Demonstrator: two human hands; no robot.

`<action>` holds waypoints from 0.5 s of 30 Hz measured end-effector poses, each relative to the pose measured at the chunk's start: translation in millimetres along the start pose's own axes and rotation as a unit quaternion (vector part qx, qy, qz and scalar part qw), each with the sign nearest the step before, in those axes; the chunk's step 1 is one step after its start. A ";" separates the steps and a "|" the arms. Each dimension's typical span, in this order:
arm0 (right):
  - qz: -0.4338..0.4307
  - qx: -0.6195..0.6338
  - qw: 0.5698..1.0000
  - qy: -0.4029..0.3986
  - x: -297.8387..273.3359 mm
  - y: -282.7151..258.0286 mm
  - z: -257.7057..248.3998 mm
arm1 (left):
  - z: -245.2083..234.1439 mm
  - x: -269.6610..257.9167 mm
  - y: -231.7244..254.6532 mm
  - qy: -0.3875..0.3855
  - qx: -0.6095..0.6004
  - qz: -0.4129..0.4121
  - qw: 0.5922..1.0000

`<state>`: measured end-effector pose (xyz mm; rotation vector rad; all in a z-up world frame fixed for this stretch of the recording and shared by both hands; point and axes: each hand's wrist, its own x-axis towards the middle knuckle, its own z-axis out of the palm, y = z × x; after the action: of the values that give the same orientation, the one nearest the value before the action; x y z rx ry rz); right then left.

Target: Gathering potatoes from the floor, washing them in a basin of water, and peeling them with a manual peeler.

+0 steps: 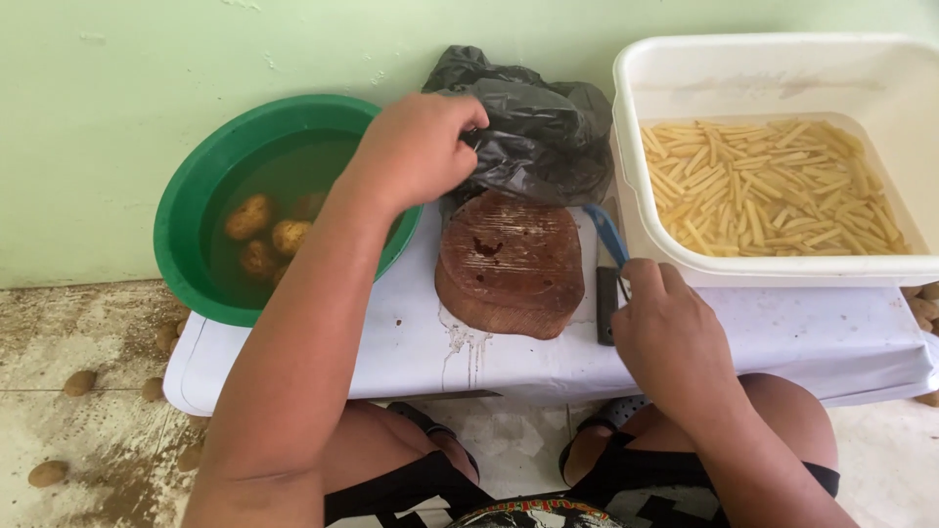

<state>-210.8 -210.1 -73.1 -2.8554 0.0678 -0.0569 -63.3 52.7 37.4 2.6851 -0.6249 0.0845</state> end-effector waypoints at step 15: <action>-0.085 -0.004 0.995 0.057 238.1 -138.0 -30.2 | 127.8 25.4 -9.4 -0.209 0.384 -0.098 0.894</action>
<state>31.1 -98.7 2.5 -2.8579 -0.1523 -0.2554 -39.8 1.7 -80.5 3.5710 -0.4995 -0.3966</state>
